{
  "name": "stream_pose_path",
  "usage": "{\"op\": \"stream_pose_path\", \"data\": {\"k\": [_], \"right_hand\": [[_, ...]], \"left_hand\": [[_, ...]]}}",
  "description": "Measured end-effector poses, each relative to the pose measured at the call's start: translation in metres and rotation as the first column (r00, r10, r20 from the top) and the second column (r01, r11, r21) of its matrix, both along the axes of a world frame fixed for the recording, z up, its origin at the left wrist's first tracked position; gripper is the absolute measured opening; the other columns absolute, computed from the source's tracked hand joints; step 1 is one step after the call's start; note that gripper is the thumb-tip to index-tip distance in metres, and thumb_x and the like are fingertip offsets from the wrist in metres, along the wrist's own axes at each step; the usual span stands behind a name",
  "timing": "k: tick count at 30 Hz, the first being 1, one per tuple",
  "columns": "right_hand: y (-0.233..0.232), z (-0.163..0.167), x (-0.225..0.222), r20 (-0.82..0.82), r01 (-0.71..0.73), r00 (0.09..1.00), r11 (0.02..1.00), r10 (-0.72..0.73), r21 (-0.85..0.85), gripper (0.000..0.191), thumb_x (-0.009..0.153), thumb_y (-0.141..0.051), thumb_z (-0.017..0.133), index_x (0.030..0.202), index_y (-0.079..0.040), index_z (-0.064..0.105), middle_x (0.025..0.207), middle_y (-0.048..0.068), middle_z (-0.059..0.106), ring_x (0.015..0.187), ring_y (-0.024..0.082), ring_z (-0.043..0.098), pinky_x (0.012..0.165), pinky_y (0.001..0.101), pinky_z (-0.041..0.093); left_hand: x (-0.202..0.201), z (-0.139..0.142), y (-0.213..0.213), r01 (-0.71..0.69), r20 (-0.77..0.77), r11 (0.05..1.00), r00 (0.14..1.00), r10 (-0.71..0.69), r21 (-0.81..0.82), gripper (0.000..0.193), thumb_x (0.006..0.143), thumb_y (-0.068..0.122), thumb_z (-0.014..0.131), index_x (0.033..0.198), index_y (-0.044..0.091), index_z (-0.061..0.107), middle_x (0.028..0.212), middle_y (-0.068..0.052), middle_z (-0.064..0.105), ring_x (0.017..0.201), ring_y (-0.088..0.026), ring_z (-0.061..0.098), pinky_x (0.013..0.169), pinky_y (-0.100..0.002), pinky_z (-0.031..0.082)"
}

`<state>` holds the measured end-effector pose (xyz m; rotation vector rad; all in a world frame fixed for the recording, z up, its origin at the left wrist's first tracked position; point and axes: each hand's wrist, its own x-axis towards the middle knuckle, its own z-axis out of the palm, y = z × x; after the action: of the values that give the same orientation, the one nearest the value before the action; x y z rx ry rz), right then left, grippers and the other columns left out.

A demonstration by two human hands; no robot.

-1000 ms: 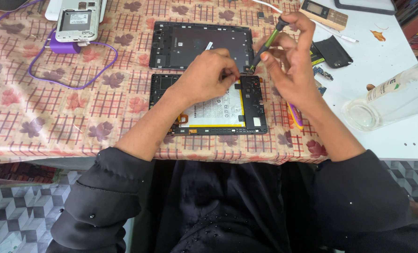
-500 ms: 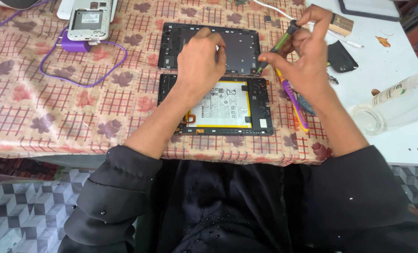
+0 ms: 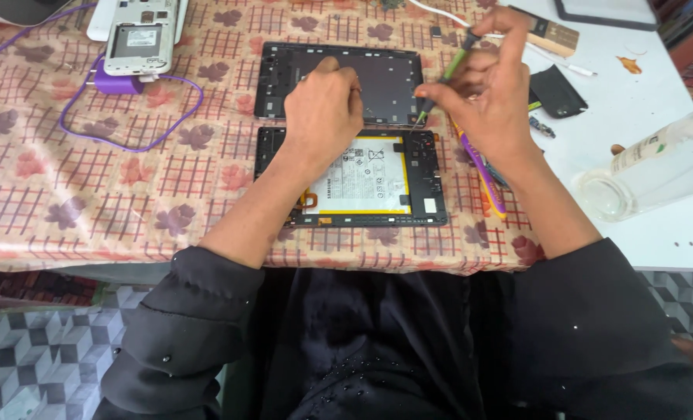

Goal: The person uses a screwdriver to remove screws from a tablet's internal frame and then uses a brush to clean the motherboard. The person then places the motherboard back into the tablet frame.

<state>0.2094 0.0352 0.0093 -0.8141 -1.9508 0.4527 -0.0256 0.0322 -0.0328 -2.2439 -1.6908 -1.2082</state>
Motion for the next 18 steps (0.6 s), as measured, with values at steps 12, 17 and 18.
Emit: {"op": "stream_pose_path", "data": {"k": [12,17,18], "right_hand": [[0.009,0.002,0.005,-0.526,-0.466,0.82,0.794,0.223,-0.39,0.063,0.097,0.015,0.06,0.136,-0.009,0.015,0.113,0.02,0.077,0.104,0.024,0.079,0.088,0.0274,0.064],[0.002,-0.006,0.007,-0.069,-0.234,0.968,0.966,0.242,0.11,0.06,0.11,0.017,0.062,0.136,-0.012,0.017,0.097,0.019,0.07,0.093,0.027,0.076,0.085,0.0345,0.068],[0.001,-0.009,0.006,-0.002,-0.181,0.983,0.961,0.186,0.211,0.061,0.115,0.017,0.062,0.142,-0.012,0.016,0.096,0.02,0.07,0.094,0.027,0.077,0.088,0.0338,0.068]], "left_hand": [[0.0,-0.004,0.004,-0.025,-0.026,1.0,0.999,0.025,-0.01,0.003,0.084,0.004,0.07,0.085,0.004,0.072,0.097,-0.012,0.065,0.08,-0.035,0.071,0.066,-0.047,0.057],[0.0,-0.008,0.004,-0.03,-0.156,0.999,0.987,0.028,-0.01,0.004,0.08,0.0,0.071,0.084,0.002,0.072,0.101,-0.013,0.063,0.091,-0.033,0.07,0.069,-0.044,0.06],[0.001,-0.009,0.004,-0.032,-0.207,0.999,0.978,0.032,0.0,0.005,0.08,-0.001,0.07,0.084,0.001,0.071,0.101,-0.014,0.062,0.093,-0.032,0.069,0.069,-0.043,0.06]]}}
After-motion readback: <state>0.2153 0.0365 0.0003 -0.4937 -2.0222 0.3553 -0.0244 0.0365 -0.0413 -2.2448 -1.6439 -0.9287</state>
